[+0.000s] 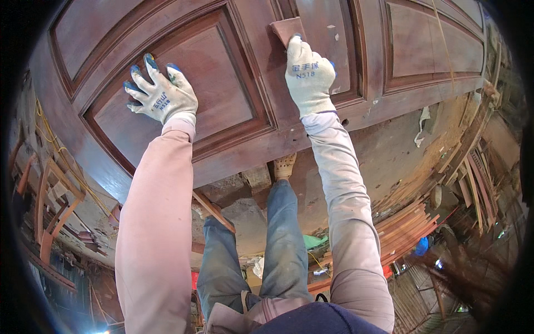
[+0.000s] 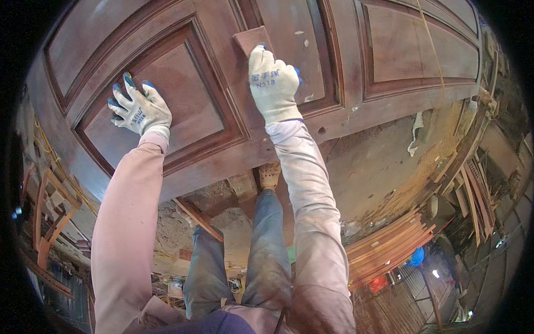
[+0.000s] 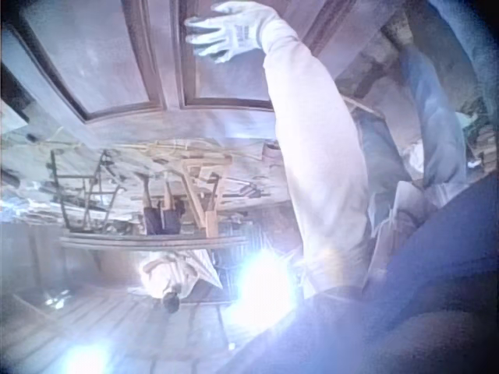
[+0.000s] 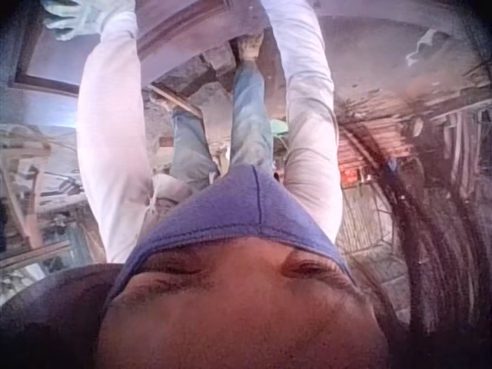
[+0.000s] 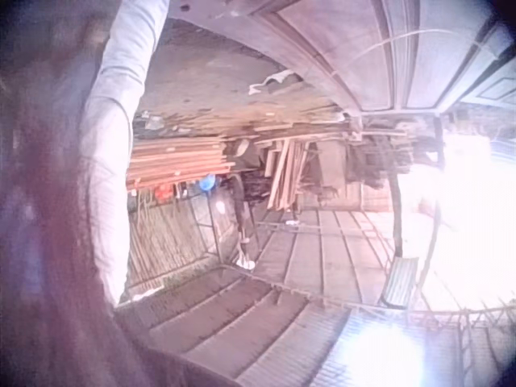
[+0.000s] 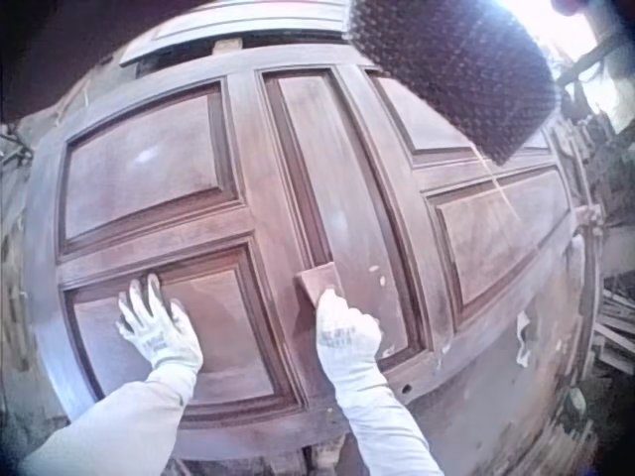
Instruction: The person uses a spray gun to apply a reddish-brown finish to a wooden door, then switches to a green spray bottle to mist the surface. They wipe the door with a cloth and sand it with a sanding block, repeating the process on another door.
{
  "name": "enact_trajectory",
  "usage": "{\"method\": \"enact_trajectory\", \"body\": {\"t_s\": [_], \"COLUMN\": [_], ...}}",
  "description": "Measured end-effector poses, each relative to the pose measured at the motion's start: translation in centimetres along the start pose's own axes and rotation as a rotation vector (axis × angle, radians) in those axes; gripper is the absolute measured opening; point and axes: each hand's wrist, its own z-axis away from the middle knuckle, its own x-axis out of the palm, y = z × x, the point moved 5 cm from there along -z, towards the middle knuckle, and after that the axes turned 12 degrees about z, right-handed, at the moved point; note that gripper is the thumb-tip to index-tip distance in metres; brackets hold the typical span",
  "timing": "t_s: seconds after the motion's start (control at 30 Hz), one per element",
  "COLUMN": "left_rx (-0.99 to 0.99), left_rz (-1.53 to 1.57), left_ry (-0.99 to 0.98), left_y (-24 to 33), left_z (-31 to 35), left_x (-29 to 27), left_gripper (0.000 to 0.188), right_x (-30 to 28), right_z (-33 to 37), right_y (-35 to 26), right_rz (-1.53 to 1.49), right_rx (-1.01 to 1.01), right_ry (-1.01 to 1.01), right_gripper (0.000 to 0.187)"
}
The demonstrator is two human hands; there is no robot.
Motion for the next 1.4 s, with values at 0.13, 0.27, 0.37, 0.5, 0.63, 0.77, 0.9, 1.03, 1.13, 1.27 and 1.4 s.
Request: {"method": "enact_trajectory", "body": {"t_s": [0.13, 0.27, 0.37, 0.5, 0.63, 0.77, 0.9, 1.03, 1.13, 1.27, 1.4], "left_rx": [-0.011, -0.021, 0.017, -0.001, -0.030, -0.012, 0.007, -0.045, -0.009, -0.016, -0.003], "left_rz": [-0.052, -0.054, 0.029, -0.005, -0.073, 0.022, 0.053, -0.002, 0.046, 0.047, 0.033], "left_ry": [-0.009, -0.019, 0.003, -0.007, -0.077, -0.036, -0.045, -0.087, -0.069, -0.116, -0.117], "left_y": [-0.8, -0.6, 0.6, -0.5, -0.6, 0.1, 1.0, -0.9, -0.4, -0.3, 0.3], "left_z": [-0.3, -0.3, 0.0, -0.1, -0.3, -0.6, -0.4, -0.5, -0.6, -0.7, -0.7], "left_x": [-0.9, -1.1, -0.1, -0.6, -1.3, -1.1, -0.6, -1.7, -1.9, -2.0, -1.8], "left_gripper": [0.053, 0.053, 0.055, 0.057, 0.055, 0.057, 0.058, 0.059, 0.057, 0.056, 0.057], "right_x": [-0.1, 0.1, 0.6, 0.3, 0.3, 1.6, 1.8, 1.0, 0.2, 1.4, 1.0], "right_z": [7.7, 6.9, -1.3, 2.0, 7.5, -8.5, -13.9, 0.7, 3.1, -11.7, -16.5], "right_y": [-0.3, 0.0, 0.5, -0.2, -0.3, -0.1, 0.8, -1.3, -0.2, -0.7, 0.3], "right_rz": [-0.020, -0.114, -0.053, -0.130, -0.180, -0.232, -0.387, -0.269, -0.245, -0.308, -0.409], "right_rx": [-0.005, 0.013, 0.053, 0.070, 0.093, 0.110, 0.178, 0.167, 0.157, 0.136, 0.203], "right_ry": [-0.087, -0.074, -0.042, -0.043, -0.144, 0.065, 0.065, -0.094, -0.135, -0.065, -0.164], "right_gripper": [0.029, 0.027, 0.022, 0.027, 0.031, 0.012, 0.005, 0.033, 0.031, 0.013, 0.014]}}
